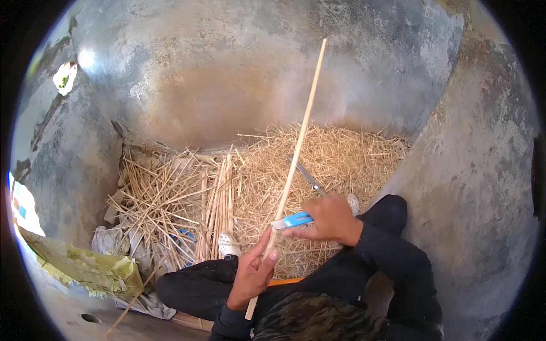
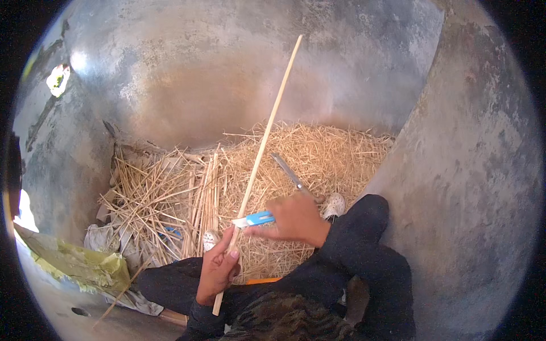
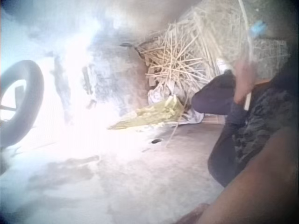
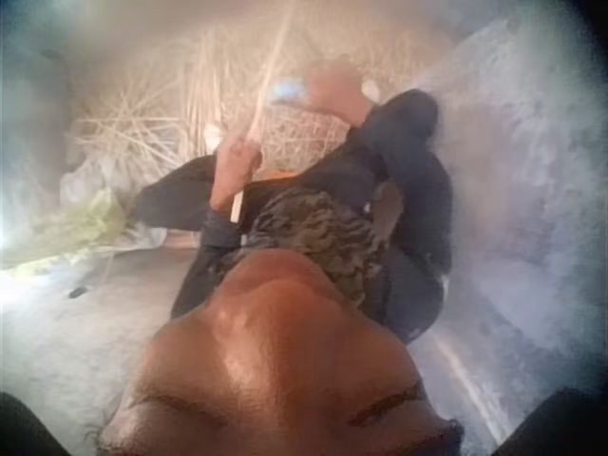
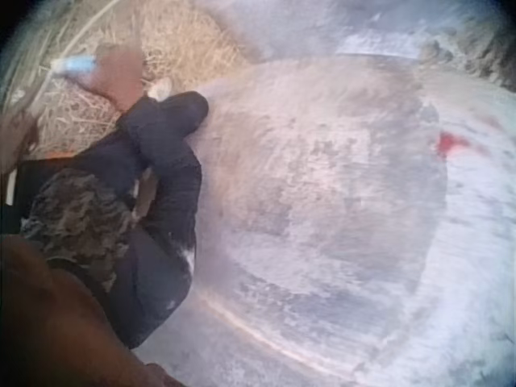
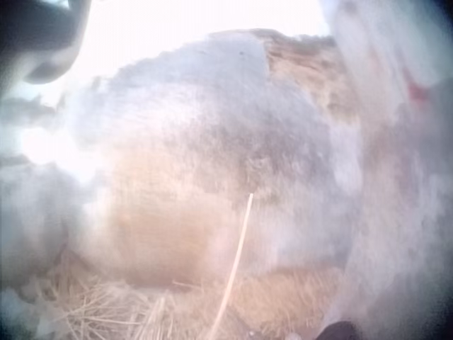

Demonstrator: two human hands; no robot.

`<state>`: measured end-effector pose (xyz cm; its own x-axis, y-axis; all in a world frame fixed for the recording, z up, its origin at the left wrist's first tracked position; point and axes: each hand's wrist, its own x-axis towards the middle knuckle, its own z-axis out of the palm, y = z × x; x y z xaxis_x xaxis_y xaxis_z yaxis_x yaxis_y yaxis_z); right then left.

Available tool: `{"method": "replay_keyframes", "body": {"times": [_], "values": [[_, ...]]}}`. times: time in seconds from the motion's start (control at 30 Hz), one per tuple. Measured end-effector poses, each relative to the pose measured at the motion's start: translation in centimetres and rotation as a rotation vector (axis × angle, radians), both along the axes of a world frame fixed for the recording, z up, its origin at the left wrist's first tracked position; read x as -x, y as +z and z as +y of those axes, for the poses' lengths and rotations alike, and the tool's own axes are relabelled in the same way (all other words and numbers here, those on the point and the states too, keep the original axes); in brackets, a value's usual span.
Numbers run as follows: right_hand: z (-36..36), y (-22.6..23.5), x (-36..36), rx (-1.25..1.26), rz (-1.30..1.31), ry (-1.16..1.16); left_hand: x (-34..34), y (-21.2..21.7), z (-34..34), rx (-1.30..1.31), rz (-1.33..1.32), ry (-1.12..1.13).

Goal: The person sits on the floor and uses a knife to shave a long, thin wooden stick. They hold the stick with their left hand and repeatedly scrape the blade along its length to remove the outer layer, creating wood shavings that fall onto the floor.

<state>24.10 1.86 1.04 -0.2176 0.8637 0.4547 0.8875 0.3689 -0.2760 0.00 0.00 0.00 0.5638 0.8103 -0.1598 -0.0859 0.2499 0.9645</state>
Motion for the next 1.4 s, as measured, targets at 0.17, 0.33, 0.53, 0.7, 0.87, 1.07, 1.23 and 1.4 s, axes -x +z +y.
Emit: {"method": "replay_keyframes", "body": {"times": [0.17, 0.33, 0.53, 0.7, 0.87, 1.07, 1.23, 1.4], "values": [[0.8, 1.8, -5.0, -0.057, -0.154, -0.215, -3.8, -0.4, -1.8, 0.078, -0.164, 0.012], [0.5, 1.0, -3.6, -0.075, -0.186, -0.126, -2.4, -0.1, -2.0, 0.038, -0.090, -0.015], [1.4, 0.8, -4.4, -0.034, -0.130, -0.112, -2.0, 0.6, -2.4, 0.039, -0.042, -0.009], [4.9, 0.6, -7.6, 0.021, -0.047, -0.260, -1.2, 0.1, -3.7, 0.035, -0.018, 0.004], [1.1, 0.4, -4.3, -0.066, -0.076, -0.023, -1.2, 0.5, -3.3, 0.084, -0.040, -0.023], [1.8, 0.3, -4.3, -0.011, -0.092, -0.133, -0.5, 0.1, -3.7, 0.105, -0.192, -0.014], [1.5, 1.1, -3.9, -0.187, -0.144, -0.034, -1.2, 0.6, -3.9, 0.092, -0.164, 0.010], [3.3, 2.9, -5.1, -0.224, -0.117, -0.114, -1.8, 1.5, -3.7, 0.057, -0.131, 0.051]]}}
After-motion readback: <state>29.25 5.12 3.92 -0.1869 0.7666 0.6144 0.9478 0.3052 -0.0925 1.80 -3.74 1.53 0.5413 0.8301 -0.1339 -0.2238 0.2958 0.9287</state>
